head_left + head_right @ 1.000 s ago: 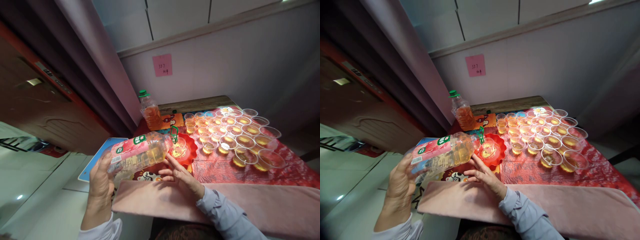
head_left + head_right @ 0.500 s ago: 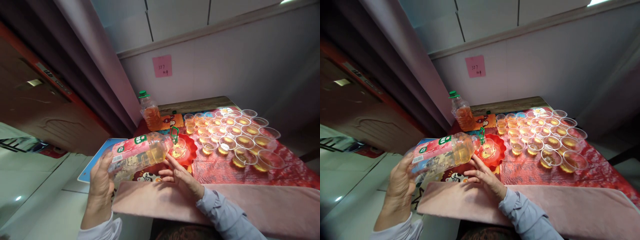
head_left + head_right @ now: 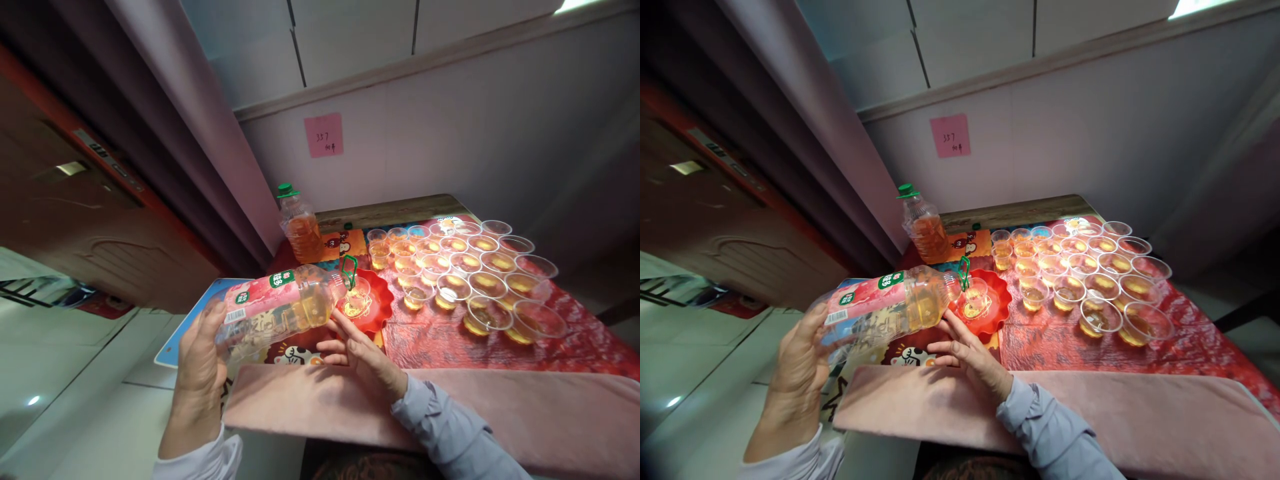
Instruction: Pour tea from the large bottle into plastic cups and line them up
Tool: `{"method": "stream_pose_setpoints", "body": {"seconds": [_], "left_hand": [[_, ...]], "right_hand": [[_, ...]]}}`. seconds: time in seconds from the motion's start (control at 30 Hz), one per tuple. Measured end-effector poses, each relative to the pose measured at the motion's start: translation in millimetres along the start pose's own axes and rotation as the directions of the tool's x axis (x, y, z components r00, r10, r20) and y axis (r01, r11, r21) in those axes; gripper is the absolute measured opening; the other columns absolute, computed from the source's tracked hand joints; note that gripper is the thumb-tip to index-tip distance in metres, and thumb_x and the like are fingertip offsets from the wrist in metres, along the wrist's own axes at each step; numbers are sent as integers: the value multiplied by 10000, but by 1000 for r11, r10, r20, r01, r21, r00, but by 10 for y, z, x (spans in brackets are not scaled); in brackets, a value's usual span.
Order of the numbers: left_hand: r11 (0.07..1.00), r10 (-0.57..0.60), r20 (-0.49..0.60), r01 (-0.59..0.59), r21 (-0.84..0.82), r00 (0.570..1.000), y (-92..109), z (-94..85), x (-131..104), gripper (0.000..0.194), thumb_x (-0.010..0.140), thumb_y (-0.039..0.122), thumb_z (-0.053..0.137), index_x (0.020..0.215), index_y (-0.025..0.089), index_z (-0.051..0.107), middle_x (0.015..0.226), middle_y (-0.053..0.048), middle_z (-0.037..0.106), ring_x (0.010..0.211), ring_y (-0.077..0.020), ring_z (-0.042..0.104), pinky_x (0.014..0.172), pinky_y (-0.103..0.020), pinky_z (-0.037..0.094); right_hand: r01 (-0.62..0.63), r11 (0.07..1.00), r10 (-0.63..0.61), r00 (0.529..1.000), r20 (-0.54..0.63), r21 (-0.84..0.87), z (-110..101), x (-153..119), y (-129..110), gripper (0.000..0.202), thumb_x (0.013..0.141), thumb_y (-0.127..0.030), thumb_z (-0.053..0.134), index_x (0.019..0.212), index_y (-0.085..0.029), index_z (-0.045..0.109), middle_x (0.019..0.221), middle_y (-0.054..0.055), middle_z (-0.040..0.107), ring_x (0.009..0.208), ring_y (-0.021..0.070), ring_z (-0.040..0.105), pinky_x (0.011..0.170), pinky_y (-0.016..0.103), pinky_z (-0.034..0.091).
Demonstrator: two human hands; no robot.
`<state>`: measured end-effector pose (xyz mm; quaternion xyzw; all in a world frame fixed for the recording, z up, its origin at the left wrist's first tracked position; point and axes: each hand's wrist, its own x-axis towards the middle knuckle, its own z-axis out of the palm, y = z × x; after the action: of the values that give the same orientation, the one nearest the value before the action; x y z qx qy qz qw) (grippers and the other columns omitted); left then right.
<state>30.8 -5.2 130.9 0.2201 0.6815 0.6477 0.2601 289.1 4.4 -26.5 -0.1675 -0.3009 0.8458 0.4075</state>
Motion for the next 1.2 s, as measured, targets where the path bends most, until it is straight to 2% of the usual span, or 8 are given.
{"method": "stream_pose_setpoints", "body": {"seconds": [0.17, 0.37, 0.6, 1.0, 1.2], "left_hand": [[1000, 11, 0, -11, 1, 1000, 25, 18, -4, 701, 455, 524, 990, 1042, 214, 767, 1022, -19, 771, 845, -214, 689, 598, -299, 556], [999, 31, 32, -32, 28, 999, -15, -16, 34, 741, 525, 597, 989, 1132, 229, 779, 1078, -15, 789, 855, -208, 704, 634, -301, 560], [999, 35, 41, -35, 21, 999, 2, 0, 28, 767, 513, 596, 999, 1139, 219, 763, 1143, -38, 750, 891, -197, 676, 620, -274, 551], [998, 53, 42, -55, 34, 998, 22, 3, -5, 778, 520, 615, 1000, 1141, 212, 760, 1113, -37, 760, 857, -190, 667, 598, -275, 558], [996, 80, 51, -82, 46, 996, 15, -25, 14, 817, 578, 636, 977, 1234, 201, 760, 1098, -43, 765, 833, -181, 679, 584, -262, 573]], "right_hand": [[5, 1000, -5, 1000, -6, 4, -7, 3, 5, 957, 845, -658, 948, 1689, -406, 572, 1805, 105, 477, 1360, 301, 719, 1175, 523, 551], [2, 1000, -2, 1000, -1, 9, 0, -4, -10, 959, 856, -649, 944, 1696, -384, 564, 1813, 124, 456, 1355, 300, 718, 1165, 514, 556], [2, 1000, -2, 1000, -6, 4, 3, -2, -10, 957, 854, -649, 942, 1698, -403, 564, 1815, 119, 458, 1365, 310, 714, 1183, 534, 543], [1, 1000, -1, 1000, 22, -1, 12, -6, -32, 968, 884, -646, 919, 1729, -393, 519, 1825, 118, 447, 1377, 292, 704, 1182, 499, 535], [-4, 1000, 5, 999, 49, -18, 3, 10, -46, 973, 877, -655, 914, 1728, -405, 516, 1830, 109, 431, 1388, 304, 696, 1212, 534, 514]]}}
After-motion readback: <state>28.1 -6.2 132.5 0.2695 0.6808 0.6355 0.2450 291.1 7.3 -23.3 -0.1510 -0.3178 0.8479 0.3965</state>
